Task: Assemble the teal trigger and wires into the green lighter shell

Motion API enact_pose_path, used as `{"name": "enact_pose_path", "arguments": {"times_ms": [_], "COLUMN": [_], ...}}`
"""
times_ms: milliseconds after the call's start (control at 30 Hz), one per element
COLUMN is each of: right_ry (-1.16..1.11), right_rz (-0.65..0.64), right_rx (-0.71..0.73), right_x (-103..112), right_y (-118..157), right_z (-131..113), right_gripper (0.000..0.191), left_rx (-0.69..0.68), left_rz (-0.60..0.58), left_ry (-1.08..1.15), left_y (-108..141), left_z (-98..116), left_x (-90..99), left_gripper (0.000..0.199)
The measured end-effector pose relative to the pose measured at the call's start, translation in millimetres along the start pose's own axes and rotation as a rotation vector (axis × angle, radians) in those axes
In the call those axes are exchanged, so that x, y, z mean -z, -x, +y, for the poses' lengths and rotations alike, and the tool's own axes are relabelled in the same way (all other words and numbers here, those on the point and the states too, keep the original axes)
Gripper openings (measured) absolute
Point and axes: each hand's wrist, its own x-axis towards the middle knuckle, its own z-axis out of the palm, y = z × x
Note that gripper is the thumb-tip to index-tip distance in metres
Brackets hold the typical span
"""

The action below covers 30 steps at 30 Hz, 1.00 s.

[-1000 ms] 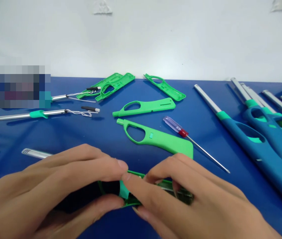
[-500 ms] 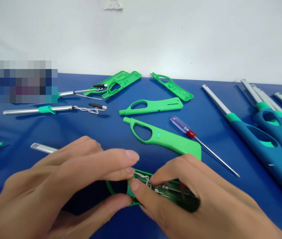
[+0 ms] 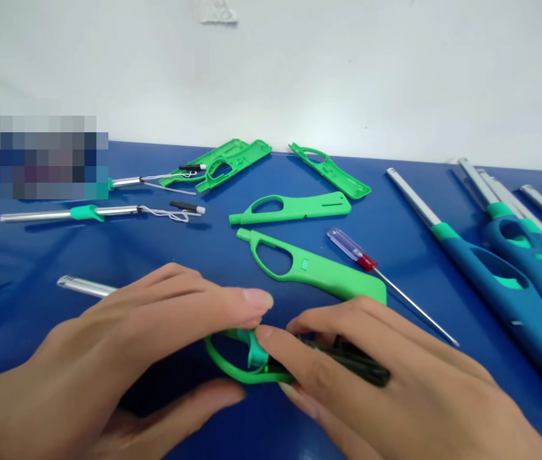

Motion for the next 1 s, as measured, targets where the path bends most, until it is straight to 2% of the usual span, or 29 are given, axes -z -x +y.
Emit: {"name": "enact_pose_path", "arguments": {"times_ms": [200,367,533,667,833,1000], "right_ry": [0.009,0.022,-0.004,0.000,-0.012,-0.033], "right_rz": [0.009,0.014,-0.072,-0.132,-0.119,-0.113], "right_rx": [-0.006,-0.008,0.020,0.038,0.056,0.080], "right_x": [-2,4,13,15,16,20], "right_y": [-7,0,14,21,22,9], "right_z": [-3,0,9,12,8,4], "right_gripper": [0.035,0.040,0.056,0.068,0.070,0.061], "left_rx": [-0.011,-0.002,0.037,0.033,0.006,0.042], "left_rz": [-0.008,0.028,0.048,0.036,0.034,0.026], "left_ry": [-0.048,0.029,0.088,0.065,0.020,-0.008], "left_y": [0,8,10,6,6,7], "left_z": [-2,1,2,1,4,8], "left_x": [4.4,-1.1,-7.0,-5.2,-4.2,-5.4], "left_gripper": [0.054,0.078,0.087,0.081,0.072,0.068]}}
